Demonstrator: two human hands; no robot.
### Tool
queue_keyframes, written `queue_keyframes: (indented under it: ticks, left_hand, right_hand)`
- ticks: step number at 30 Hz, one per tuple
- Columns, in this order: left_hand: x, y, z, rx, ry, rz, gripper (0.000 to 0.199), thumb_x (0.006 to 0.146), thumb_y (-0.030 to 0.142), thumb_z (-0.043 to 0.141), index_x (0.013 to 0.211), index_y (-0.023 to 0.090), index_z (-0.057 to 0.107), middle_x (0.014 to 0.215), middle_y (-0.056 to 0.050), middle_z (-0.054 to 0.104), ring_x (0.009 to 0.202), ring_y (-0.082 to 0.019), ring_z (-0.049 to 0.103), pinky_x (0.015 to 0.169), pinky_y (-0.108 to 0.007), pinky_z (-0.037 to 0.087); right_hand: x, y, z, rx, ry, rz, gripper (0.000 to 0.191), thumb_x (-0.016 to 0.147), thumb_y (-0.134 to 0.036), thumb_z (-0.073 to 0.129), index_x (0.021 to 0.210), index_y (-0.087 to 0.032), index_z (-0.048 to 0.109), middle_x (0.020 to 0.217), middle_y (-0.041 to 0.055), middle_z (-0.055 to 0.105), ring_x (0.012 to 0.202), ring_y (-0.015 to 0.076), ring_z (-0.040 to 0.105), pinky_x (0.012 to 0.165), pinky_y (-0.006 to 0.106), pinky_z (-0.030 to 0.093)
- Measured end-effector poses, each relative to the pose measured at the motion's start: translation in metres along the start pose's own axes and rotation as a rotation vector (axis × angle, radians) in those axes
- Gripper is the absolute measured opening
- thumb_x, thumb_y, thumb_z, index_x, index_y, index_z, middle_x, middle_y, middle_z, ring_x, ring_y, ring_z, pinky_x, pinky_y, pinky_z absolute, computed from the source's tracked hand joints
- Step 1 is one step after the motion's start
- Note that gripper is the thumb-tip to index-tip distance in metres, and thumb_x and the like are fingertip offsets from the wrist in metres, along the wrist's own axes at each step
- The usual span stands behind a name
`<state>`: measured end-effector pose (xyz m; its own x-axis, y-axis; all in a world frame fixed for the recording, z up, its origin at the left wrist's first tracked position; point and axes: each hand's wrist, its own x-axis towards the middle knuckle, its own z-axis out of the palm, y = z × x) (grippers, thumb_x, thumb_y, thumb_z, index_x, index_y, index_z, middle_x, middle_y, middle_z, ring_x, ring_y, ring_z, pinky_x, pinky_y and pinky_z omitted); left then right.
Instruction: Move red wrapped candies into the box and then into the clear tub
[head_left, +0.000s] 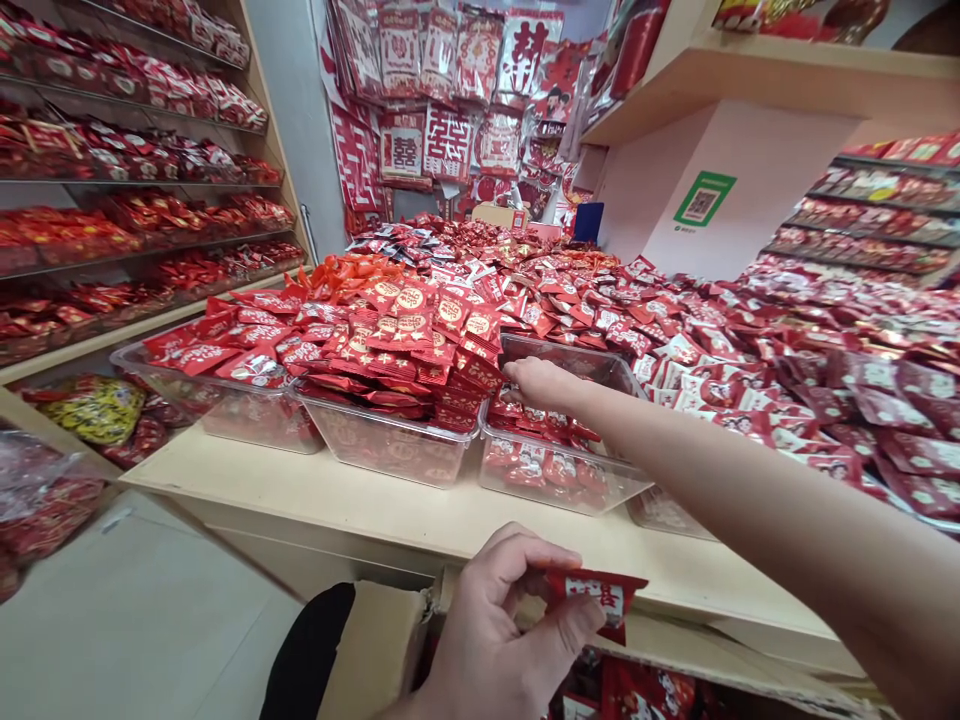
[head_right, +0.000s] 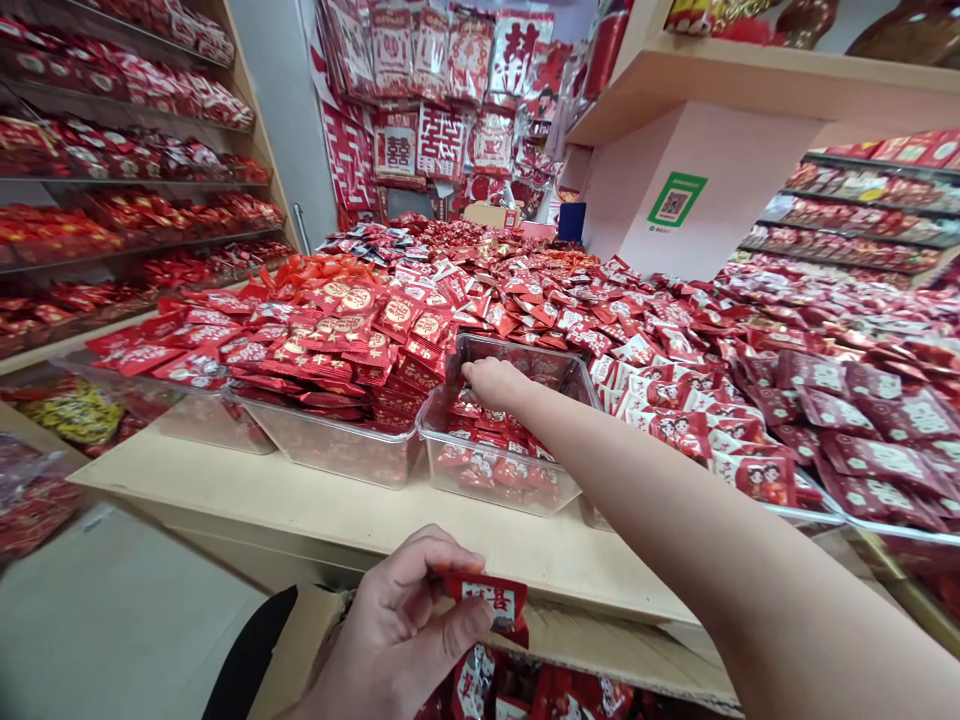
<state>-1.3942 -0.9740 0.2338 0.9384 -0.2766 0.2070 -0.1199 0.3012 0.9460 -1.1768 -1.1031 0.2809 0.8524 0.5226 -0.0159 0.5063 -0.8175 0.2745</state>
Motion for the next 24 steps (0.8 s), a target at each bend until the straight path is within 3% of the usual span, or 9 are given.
queue_keyframes:
  ticks: [3,8,12,15,16,18,21,24]
  left_hand:
    - [-0.001,0.001,0.003,-0.057,0.014,-0.067,0.019,0.069,0.027,0.067,0.08,0.014,0.061,0.081,-0.004,0.055,0.069,-0.011,0.055,0.062,-0.022,0.045]
    - [-0.002,0.002,0.007,-0.162,-0.009,-0.191,0.031,0.072,0.031,0.065,0.096,0.015,0.053,0.081,-0.004,0.061,0.074,-0.013,0.056,0.068,-0.023,0.043]
    - [-0.001,-0.001,0.004,-0.144,0.037,-0.172,0.042,0.07,0.029,0.067,0.104,0.018,0.044,0.081,-0.002,0.058,0.076,-0.012,0.056,0.07,-0.023,0.043]
    - [0.001,-0.001,0.003,-0.177,0.108,-0.135,0.038,0.07,0.027,0.068,0.098,0.018,0.043,0.079,-0.001,0.057,0.072,-0.01,0.054,0.068,-0.021,0.042]
    - [0.001,0.0,0.003,-0.196,0.126,-0.119,0.037,0.07,0.026,0.068,0.096,0.018,0.043,0.079,0.0,0.057,0.072,-0.009,0.053,0.068,-0.02,0.042]
    - [0.002,0.001,0.004,-0.238,0.14,-0.101,0.036,0.07,0.022,0.068,0.095,0.019,0.043,0.077,0.002,0.056,0.07,-0.007,0.053,0.067,-0.018,0.043]
    - [0.001,0.002,0.006,-0.282,0.111,-0.107,0.035,0.07,0.019,0.068,0.094,0.02,0.042,0.073,0.005,0.056,0.067,-0.006,0.054,0.064,-0.017,0.043]
    - [-0.003,0.002,0.009,-0.253,0.089,-0.093,0.03,0.072,0.018,0.066,0.09,0.019,0.043,0.077,0.003,0.059,0.071,-0.006,0.055,0.067,-0.017,0.043]
  right_hand:
    - [-0.003,0.0,0.001,0.006,0.014,-0.007,0.032,0.081,-0.039,0.05,0.099,-0.013,0.053,0.102,0.0149,0.058,0.096,0.0241,0.054,0.077,0.029,0.042]
    - [-0.001,0.004,0.0,0.023,0.028,-0.066,0.03,0.08,-0.037,0.051,0.097,-0.012,0.057,0.099,0.0147,0.059,0.093,0.0233,0.055,0.079,0.029,0.041]
    - [-0.018,0.002,-0.022,0.058,0.097,-0.051,0.023,0.079,-0.029,0.052,0.093,-0.012,0.059,0.095,0.0138,0.06,0.093,0.0224,0.054,0.08,0.03,0.04]
    - [-0.069,-0.017,-0.047,0.37,0.272,0.037,0.021,0.082,-0.032,0.048,0.087,-0.015,0.06,0.082,0.0067,0.063,0.076,0.0165,0.058,0.068,0.027,0.044]
    - [-0.092,-0.026,-0.053,0.528,0.288,0.059,0.023,0.082,-0.036,0.047,0.086,-0.017,0.06,0.077,0.0043,0.063,0.069,0.0145,0.057,0.062,0.025,0.044]
    - [-0.142,-0.048,-0.058,0.784,0.191,0.062,0.026,0.081,-0.043,0.047,0.085,-0.02,0.06,0.07,0.0023,0.062,0.061,0.0134,0.057,0.054,0.024,0.045]
    - [-0.197,-0.074,-0.05,1.062,0.184,0.085,0.03,0.081,-0.039,0.05,0.108,-0.027,0.051,0.085,0.0022,0.064,0.069,0.014,0.06,0.055,0.022,0.048]
    - [-0.213,-0.084,-0.037,1.239,0.188,0.056,0.029,0.081,-0.038,0.051,0.109,-0.035,0.048,0.094,-0.0005,0.063,0.075,0.0134,0.06,0.06,0.022,0.05]
